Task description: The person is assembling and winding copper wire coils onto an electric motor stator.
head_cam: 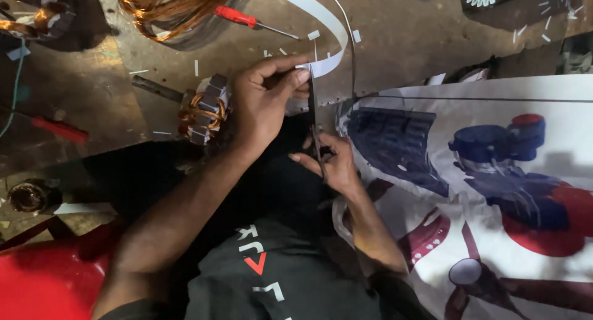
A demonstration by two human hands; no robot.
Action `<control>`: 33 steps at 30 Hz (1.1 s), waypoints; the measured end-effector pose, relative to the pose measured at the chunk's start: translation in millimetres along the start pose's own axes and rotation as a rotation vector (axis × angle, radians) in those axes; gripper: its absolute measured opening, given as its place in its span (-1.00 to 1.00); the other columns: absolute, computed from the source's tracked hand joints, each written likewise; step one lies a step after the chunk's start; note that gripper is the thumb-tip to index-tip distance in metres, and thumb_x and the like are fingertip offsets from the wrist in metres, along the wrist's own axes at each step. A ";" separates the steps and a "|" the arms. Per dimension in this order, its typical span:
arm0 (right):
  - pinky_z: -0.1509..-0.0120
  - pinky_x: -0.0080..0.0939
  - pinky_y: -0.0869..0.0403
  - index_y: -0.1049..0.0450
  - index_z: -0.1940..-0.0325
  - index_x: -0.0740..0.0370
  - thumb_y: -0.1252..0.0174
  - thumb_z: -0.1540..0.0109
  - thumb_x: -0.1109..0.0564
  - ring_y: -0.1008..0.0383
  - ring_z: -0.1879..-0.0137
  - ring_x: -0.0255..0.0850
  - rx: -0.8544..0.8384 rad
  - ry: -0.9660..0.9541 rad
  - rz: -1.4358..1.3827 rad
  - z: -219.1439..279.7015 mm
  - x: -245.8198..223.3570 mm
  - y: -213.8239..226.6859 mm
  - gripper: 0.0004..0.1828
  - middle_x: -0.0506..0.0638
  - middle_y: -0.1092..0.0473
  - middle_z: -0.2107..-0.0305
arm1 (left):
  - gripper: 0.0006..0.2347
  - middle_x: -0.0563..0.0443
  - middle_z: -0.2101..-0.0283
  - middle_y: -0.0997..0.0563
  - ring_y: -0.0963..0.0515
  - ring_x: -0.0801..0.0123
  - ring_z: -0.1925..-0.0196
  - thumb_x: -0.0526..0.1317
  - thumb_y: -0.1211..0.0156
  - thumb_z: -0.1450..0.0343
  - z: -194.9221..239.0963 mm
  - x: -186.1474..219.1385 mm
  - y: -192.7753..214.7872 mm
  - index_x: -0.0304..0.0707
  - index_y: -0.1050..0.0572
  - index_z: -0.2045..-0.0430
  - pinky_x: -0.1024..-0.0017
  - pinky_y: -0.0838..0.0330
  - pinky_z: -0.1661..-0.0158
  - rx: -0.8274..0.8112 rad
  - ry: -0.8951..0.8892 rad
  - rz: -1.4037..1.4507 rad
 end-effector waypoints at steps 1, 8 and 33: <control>0.34 -0.32 -0.33 -0.50 0.27 0.26 -0.54 -0.10 0.08 -0.25 0.42 -0.43 -0.002 0.047 -0.051 -0.1 -0.1 -0.7 -0.64 -0.17 -0.31 0.59 | -0.83 -0.14 0.18 -0.71 -0.72 0.44 0.26 -0.43 -0.27 -0.48 -0.2 -3.5 0.5 -0.48 -0.60 0.06 0.46 -0.72 0.20 0.001 0.013 0.033; 0.35 -0.36 -0.28 -0.46 0.39 0.27 -0.55 -0.12 0.09 -0.24 0.40 -0.46 0.029 -0.049 -0.193 3.3 21.9 -10.5 -0.64 -0.20 -0.32 0.57 | -0.83 -0.14 0.20 -0.71 -0.73 0.42 0.27 -0.44 -0.26 -0.47 -3.9 1.5 1.3 -0.49 -0.60 0.08 0.44 -0.74 0.22 0.013 0.036 -0.008; 0.08 -0.29 -0.44 -0.49 0.17 0.28 -0.50 -0.15 0.18 -0.46 0.22 -0.28 0.216 0.356 -0.209 30.3 -45.7 -13.0 -0.68 -0.01 -0.48 0.31 | -0.90 0.00 0.07 -0.64 -0.66 0.55 0.12 -0.41 -0.26 -0.55 61.1 111.1 5.4 -0.37 -0.59 0.09 0.57 -0.57 0.05 -0.101 -0.240 -0.205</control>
Point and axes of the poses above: each hand's wrist, its own z-axis away from the middle knuckle, its own y-axis out of the back of the hand, x = y × z, the point moved 3 cm from there along -z, towards the middle knuckle
